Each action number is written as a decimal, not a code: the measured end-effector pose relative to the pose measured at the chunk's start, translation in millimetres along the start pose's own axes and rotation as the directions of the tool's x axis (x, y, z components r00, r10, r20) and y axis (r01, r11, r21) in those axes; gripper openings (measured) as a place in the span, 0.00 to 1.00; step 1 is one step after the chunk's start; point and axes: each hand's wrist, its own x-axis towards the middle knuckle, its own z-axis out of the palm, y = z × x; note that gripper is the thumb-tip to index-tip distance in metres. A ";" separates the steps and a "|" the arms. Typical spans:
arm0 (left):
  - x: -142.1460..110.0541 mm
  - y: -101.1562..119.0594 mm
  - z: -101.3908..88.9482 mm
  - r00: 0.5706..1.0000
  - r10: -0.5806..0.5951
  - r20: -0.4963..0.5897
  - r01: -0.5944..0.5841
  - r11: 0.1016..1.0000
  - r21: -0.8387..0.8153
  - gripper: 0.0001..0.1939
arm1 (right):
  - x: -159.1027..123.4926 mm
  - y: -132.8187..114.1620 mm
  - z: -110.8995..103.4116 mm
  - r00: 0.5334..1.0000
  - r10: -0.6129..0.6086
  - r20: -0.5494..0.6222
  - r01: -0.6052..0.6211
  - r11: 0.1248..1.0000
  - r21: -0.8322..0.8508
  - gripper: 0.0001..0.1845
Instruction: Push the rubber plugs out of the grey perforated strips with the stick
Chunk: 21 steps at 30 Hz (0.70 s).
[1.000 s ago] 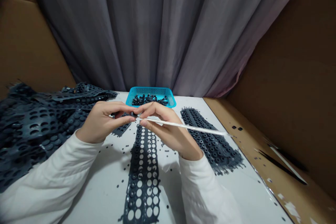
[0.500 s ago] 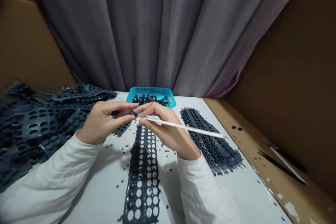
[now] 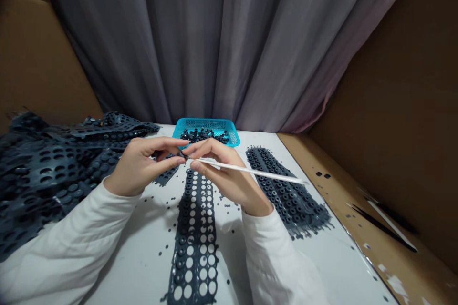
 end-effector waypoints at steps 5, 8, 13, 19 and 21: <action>0.3 0.1 -0.7 1.000 0.006 0.014 -0.006 1.000 0.017 0.13 | 0.2 -0.3 -0.7 1.000 -0.008 0.014 0.008 1.000 -0.013 0.03; 0.3 -0.3 -0.8 1.000 0.006 0.014 -0.006 1.000 0.018 0.13 | 0.7 0.1 -0.4 1.000 -0.020 0.023 0.020 0.999 -0.033 0.02; 0.3 -2.6 0.3 1.000 0.010 0.024 -0.010 1.000 0.023 0.12 | 1.3 2.3 0.2 0.998 -0.052 0.021 0.053 0.997 -0.056 0.02; 0.0 -4.9 -0.2 0.999 0.038 0.036 -0.039 0.999 0.027 0.14 | -0.3 1.0 -2.1 1.000 -0.029 -0.003 0.028 0.999 -0.036 0.01; -0.1 -4.5 -0.9 0.997 0.058 0.054 -0.060 0.998 0.026 0.15 | -0.6 0.4 -2.5 1.000 -0.019 -0.007 0.019 0.999 -0.031 0.01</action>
